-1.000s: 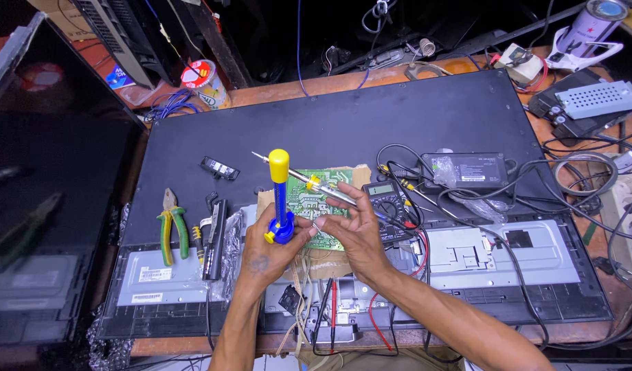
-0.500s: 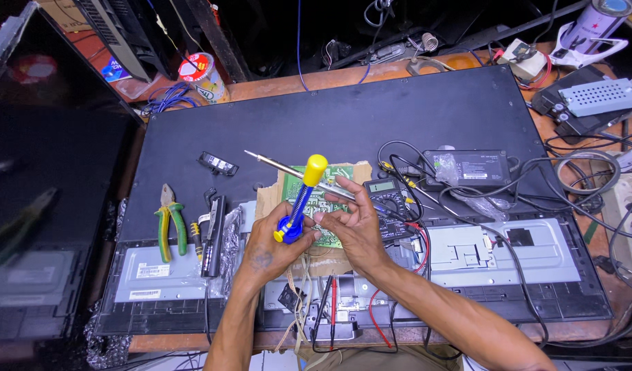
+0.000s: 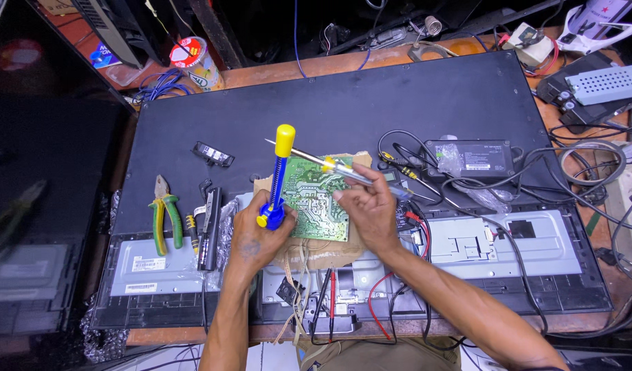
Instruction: The person uses a soldering iron and a desoldering pump to remove solder from a green circuit board. They repeatedly heat solder joints with the iron and use the pump to extract molten solder from various points on the board.
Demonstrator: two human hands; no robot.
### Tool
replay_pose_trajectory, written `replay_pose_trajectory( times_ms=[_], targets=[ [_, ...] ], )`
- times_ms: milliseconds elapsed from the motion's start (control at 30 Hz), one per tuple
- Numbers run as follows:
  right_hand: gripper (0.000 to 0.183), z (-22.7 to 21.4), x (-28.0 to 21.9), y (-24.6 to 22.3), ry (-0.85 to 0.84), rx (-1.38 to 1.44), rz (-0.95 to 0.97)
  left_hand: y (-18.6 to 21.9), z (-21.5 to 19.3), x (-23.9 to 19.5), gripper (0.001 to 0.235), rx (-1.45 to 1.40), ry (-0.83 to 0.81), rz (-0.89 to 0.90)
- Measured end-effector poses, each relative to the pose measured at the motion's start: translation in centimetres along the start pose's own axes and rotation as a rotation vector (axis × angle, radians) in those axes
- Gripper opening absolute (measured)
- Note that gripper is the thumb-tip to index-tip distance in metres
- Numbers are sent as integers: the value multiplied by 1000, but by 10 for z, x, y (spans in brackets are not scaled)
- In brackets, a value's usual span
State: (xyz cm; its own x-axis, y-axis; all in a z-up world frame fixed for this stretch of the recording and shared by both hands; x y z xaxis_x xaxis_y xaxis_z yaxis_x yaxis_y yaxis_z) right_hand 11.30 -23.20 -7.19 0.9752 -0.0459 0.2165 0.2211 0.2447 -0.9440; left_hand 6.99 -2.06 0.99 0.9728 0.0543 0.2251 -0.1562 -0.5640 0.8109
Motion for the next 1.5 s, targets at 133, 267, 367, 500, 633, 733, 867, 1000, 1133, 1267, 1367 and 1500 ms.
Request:
replay_pose_trajectory(
  times_ms=[133, 267, 367, 500, 633, 733, 867, 1000, 1133, 1267, 1367, 1500],
  targets=[
    [42, -34, 22, -14, 69, -206, -168, -14, 0, 4, 18, 32, 9, -81],
    [20, -64, 33, -19, 176, -399, -297, -26, 8, 10, 17, 84, 1, -126],
    [15, -77, 35, -25, 181, -454, -397, -32, 9, 14, 18, 104, -25, -167],
    [13, -94, 34, -29, 151, -484, -515, -39, 10, 14, 20, 117, -89, -246],
    [16, -91, 32, -21, 105, -565, -547, -35, 10, 17, 23, 104, -145, -237],
    [16, -80, 33, -19, 73, -543, -498, -34, 11, 18, 23, 116, -145, -240],
    [15, -70, 37, -19, 22, -583, -521, -37, 10, 18, 24, 103, -144, -236],
    [16, -56, 48, -29, -14, -607, -526, -38, 8, 20, 22, 109, -135, -225],
    [15, -52, 58, -20, -42, -607, -499, -36, 8, 20, 21, 103, -126, -214],
    [16, -50, 62, -15, -50, -636, -473, -36, 8, 21, 22, 129, -127, -219],
    [15, -49, 63, -15, -56, -643, -465, -35, 9, 19, 23, 141, -128, -213],
    [15, -46, 65, -14, -60, -635, -449, -40, 12, 17, 24, 148, -128, -205]
  ],
)
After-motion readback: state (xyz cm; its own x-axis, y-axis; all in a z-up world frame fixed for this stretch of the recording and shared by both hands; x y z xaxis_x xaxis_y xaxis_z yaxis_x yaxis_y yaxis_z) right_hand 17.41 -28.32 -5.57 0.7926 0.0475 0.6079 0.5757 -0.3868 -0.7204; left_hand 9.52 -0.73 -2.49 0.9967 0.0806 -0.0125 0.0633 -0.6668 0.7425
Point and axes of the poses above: each hand's wrist, its own x-axis towards the middle knuckle, its own z-axis out of the palm, y = z × x, the point moved 6 cm from there along x, towards the middle knuckle, and after that the axes turned 2 degrees about -x, right-handed, at the moved point
